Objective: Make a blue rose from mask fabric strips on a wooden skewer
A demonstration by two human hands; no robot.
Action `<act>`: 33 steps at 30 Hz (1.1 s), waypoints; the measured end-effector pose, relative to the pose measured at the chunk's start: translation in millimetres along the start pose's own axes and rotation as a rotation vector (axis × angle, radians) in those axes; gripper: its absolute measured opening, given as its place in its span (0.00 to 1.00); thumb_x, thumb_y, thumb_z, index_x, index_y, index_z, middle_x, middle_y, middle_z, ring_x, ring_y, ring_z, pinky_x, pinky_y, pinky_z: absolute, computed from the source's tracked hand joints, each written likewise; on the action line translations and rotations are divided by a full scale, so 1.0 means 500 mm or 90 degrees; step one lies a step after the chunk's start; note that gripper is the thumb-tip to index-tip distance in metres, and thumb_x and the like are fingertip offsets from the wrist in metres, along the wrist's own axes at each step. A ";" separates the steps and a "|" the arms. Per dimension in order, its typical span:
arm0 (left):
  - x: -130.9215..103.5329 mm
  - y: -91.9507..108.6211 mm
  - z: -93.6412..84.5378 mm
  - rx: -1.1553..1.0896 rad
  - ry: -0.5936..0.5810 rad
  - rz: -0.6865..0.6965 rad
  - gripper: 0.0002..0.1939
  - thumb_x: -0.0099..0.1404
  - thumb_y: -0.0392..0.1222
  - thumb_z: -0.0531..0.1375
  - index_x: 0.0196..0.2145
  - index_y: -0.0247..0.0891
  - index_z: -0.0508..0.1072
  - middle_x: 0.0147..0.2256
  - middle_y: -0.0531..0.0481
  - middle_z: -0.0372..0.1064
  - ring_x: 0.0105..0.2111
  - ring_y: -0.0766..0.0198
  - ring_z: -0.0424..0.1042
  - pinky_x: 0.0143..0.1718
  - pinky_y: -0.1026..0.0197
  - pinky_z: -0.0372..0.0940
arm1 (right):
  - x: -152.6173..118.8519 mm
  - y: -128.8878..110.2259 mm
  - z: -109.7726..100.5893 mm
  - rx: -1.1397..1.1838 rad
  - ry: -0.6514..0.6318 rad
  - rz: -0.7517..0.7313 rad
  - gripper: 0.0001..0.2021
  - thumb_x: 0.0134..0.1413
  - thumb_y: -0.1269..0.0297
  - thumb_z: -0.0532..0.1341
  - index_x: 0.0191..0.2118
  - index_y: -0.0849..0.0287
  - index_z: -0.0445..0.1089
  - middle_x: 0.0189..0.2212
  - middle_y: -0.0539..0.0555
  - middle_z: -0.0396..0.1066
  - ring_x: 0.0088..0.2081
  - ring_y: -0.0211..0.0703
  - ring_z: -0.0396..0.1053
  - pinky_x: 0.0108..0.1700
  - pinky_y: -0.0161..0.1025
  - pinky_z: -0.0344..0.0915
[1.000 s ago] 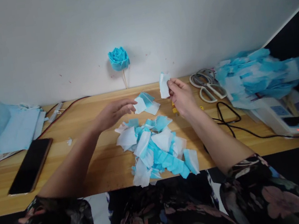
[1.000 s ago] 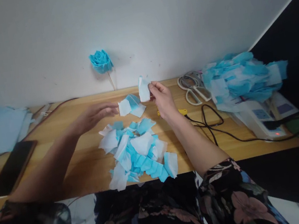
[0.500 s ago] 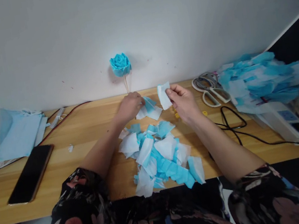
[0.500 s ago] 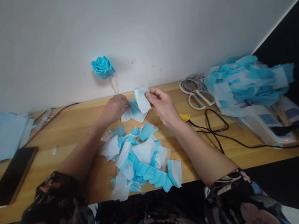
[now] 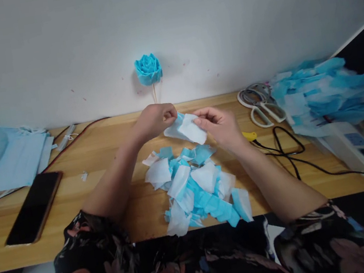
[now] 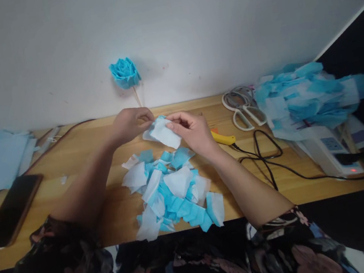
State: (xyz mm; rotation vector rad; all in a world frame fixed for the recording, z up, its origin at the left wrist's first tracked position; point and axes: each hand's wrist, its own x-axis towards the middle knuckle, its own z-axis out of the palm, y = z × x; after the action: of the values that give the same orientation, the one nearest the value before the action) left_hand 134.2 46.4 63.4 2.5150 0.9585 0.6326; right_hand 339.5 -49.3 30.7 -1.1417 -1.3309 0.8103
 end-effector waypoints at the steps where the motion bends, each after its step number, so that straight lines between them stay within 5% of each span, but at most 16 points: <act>1: -0.002 0.005 -0.003 -0.022 0.000 -0.001 0.09 0.60 0.36 0.59 0.35 0.37 0.79 0.32 0.51 0.79 0.34 0.62 0.76 0.34 0.63 0.62 | -0.002 -0.002 0.001 -0.034 -0.010 -0.009 0.12 0.51 0.52 0.71 0.36 0.54 0.80 0.30 0.50 0.79 0.31 0.41 0.71 0.34 0.38 0.67; 5: -0.008 0.020 -0.006 -0.092 -0.011 -0.004 0.11 0.62 0.37 0.59 0.40 0.37 0.79 0.30 0.52 0.78 0.31 0.64 0.74 0.33 0.64 0.62 | -0.008 -0.009 0.005 -0.150 -0.026 -0.105 0.06 0.56 0.57 0.69 0.33 0.51 0.81 0.32 0.51 0.79 0.37 0.46 0.73 0.44 0.45 0.69; 8: -0.012 0.028 -0.003 -0.112 -0.020 0.008 0.14 0.64 0.38 0.58 0.44 0.37 0.79 0.29 0.52 0.77 0.29 0.65 0.73 0.33 0.64 0.63 | -0.009 -0.010 0.005 -0.182 -0.023 -0.178 0.05 0.56 0.57 0.70 0.32 0.49 0.81 0.44 0.53 0.79 0.51 0.52 0.74 0.58 0.52 0.65; 15: -0.015 0.037 0.006 -0.115 0.009 0.045 0.13 0.65 0.37 0.57 0.45 0.38 0.77 0.29 0.54 0.76 0.29 0.66 0.73 0.34 0.65 0.63 | -0.009 -0.001 -0.002 -0.136 -0.058 -0.152 0.07 0.58 0.54 0.69 0.32 0.50 0.79 0.57 0.53 0.75 0.60 0.53 0.70 0.66 0.57 0.58; 20: -0.018 0.052 0.005 -0.173 -0.006 0.063 0.09 0.65 0.37 0.58 0.42 0.38 0.76 0.30 0.53 0.77 0.30 0.66 0.74 0.35 0.64 0.63 | -0.010 0.000 0.006 -0.111 -0.057 -0.086 0.08 0.55 0.54 0.70 0.31 0.51 0.79 0.52 0.53 0.78 0.55 0.51 0.74 0.62 0.52 0.64; 26: -0.018 0.060 0.009 -0.212 -0.016 0.074 0.09 0.66 0.37 0.58 0.43 0.38 0.74 0.33 0.52 0.78 0.33 0.65 0.76 0.38 0.64 0.64 | -0.007 0.015 0.008 -0.086 -0.017 -0.011 0.11 0.54 0.51 0.70 0.33 0.53 0.79 0.34 0.51 0.80 0.38 0.45 0.75 0.46 0.43 0.69; 33: -0.016 0.048 0.019 -0.245 -0.024 0.075 0.20 0.66 0.38 0.59 0.56 0.37 0.71 0.34 0.52 0.76 0.32 0.66 0.73 0.37 0.64 0.65 | -0.005 0.015 0.008 -0.056 0.011 0.007 0.16 0.52 0.47 0.70 0.32 0.55 0.78 0.27 0.48 0.76 0.30 0.40 0.68 0.35 0.38 0.64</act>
State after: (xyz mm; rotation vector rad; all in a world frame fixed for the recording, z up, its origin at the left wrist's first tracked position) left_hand 146.5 22.5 65.2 2.2406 0.6086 0.7253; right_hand 336.5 -48.9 22.6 -1.2239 -1.3582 0.7546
